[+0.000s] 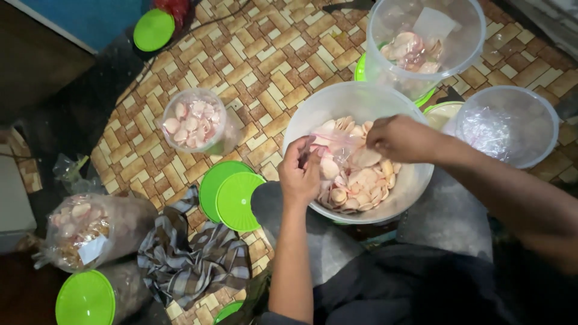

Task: Manually packing and sorting thin food slices from a large central bowl into smaller plastic containers and bags.

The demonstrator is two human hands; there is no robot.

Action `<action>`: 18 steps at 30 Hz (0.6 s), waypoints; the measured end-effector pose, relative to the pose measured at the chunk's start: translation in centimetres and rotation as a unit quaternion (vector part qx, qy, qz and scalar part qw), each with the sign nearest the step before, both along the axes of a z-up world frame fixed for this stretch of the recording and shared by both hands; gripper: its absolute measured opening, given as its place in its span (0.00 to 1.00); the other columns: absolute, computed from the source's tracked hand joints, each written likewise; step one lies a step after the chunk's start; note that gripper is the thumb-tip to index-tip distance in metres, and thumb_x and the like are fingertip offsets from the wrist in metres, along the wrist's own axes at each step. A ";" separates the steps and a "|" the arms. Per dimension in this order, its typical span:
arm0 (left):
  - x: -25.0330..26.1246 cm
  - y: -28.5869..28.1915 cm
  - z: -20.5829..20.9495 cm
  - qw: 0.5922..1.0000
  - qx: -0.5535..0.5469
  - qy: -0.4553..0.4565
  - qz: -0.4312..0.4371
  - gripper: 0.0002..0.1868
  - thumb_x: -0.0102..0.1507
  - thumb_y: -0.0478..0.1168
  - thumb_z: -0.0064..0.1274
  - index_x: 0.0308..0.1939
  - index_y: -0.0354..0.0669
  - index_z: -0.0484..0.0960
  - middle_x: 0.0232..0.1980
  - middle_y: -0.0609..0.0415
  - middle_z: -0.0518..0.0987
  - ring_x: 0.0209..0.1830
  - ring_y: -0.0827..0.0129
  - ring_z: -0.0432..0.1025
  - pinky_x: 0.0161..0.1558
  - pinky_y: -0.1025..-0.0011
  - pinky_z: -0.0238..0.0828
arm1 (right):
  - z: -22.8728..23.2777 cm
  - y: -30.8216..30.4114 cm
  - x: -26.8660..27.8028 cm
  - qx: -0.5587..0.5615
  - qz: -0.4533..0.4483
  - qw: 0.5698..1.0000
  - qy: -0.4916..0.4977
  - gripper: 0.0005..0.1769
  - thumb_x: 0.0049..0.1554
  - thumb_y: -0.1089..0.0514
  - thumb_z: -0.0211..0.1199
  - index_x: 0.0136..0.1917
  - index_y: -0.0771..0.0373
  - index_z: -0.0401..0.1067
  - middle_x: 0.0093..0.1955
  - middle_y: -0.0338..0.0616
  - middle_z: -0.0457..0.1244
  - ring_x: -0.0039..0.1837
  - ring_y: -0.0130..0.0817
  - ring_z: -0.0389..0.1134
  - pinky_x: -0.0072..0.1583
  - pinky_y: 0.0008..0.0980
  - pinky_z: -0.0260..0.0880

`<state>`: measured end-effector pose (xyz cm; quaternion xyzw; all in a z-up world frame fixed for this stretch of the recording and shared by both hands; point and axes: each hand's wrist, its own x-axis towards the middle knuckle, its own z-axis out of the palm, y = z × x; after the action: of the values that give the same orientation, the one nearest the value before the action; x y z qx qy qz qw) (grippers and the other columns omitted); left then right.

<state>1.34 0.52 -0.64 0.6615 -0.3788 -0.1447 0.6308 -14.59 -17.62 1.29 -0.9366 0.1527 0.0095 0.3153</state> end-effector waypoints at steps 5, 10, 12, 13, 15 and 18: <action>-0.2 -0.1 -0.5 1.000 0.005 -0.006 -0.010 0.13 0.57 0.41 0.56 0.44 0.44 0.77 0.33 0.48 0.81 0.38 0.57 0.76 0.37 0.64 0.72 | 4.0 0.3 -2.6 0.181 -0.250 0.928 -0.207 0.19 0.43 0.68 0.65 0.50 0.63 0.71 0.38 0.43 0.63 0.41 0.27 0.66 0.46 0.22 0.69; 0.1 0.1 -0.9 1.000 -0.001 -0.010 -0.028 0.13 0.56 0.41 0.57 0.43 0.43 0.78 0.30 0.50 0.81 0.35 0.61 0.77 0.38 0.68 0.72 | 6.6 1.8 -2.5 0.253 -0.306 0.863 -0.314 0.19 0.43 0.71 0.67 0.49 0.66 0.71 0.38 0.43 0.62 0.42 0.24 0.66 0.47 0.19 0.70; 0.3 0.1 -0.8 0.999 0.010 -0.014 -0.042 0.13 0.56 0.40 0.58 0.43 0.43 0.78 0.31 0.51 0.81 0.34 0.64 0.77 0.38 0.68 0.72 | 7.1 2.2 -2.1 0.254 -0.291 0.870 -0.305 0.19 0.42 0.70 0.68 0.49 0.67 0.71 0.37 0.44 0.63 0.41 0.25 0.66 0.46 0.19 0.70; 0.2 0.1 -0.5 0.999 0.009 -0.018 -0.042 0.13 0.56 0.40 0.58 0.43 0.43 0.78 0.31 0.51 0.81 0.34 0.64 0.77 0.38 0.68 0.72 | 7.0 2.1 -2.0 0.254 -0.291 0.869 -0.308 0.19 0.42 0.70 0.68 0.49 0.67 0.71 0.37 0.44 0.63 0.41 0.25 0.66 0.46 0.19 0.70; 0.1 0.3 0.0 0.999 0.025 -0.011 -0.048 0.13 0.55 0.42 0.59 0.43 0.46 0.78 0.31 0.53 0.82 0.33 0.68 0.77 0.37 0.70 0.72 | 6.9 2.1 -1.6 0.267 -0.285 0.872 -0.295 0.18 0.42 0.70 0.68 0.48 0.67 0.72 0.36 0.44 0.63 0.40 0.24 0.66 0.45 0.21 0.71; 0.1 0.4 -0.3 0.998 0.028 -0.006 -0.056 0.13 0.55 0.41 0.59 0.43 0.46 0.78 0.31 0.54 0.82 0.31 0.72 0.76 0.35 0.74 0.71 | 7.0 2.3 -1.3 0.272 -0.277 0.873 -0.295 0.17 0.42 0.71 0.68 0.47 0.67 0.72 0.36 0.45 0.63 0.39 0.23 0.65 0.45 0.19 0.69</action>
<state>1.47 0.90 -0.90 0.6572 -0.4153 -0.1863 0.6007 -15.89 -15.29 8.29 -0.6927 0.2973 -0.3139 0.5773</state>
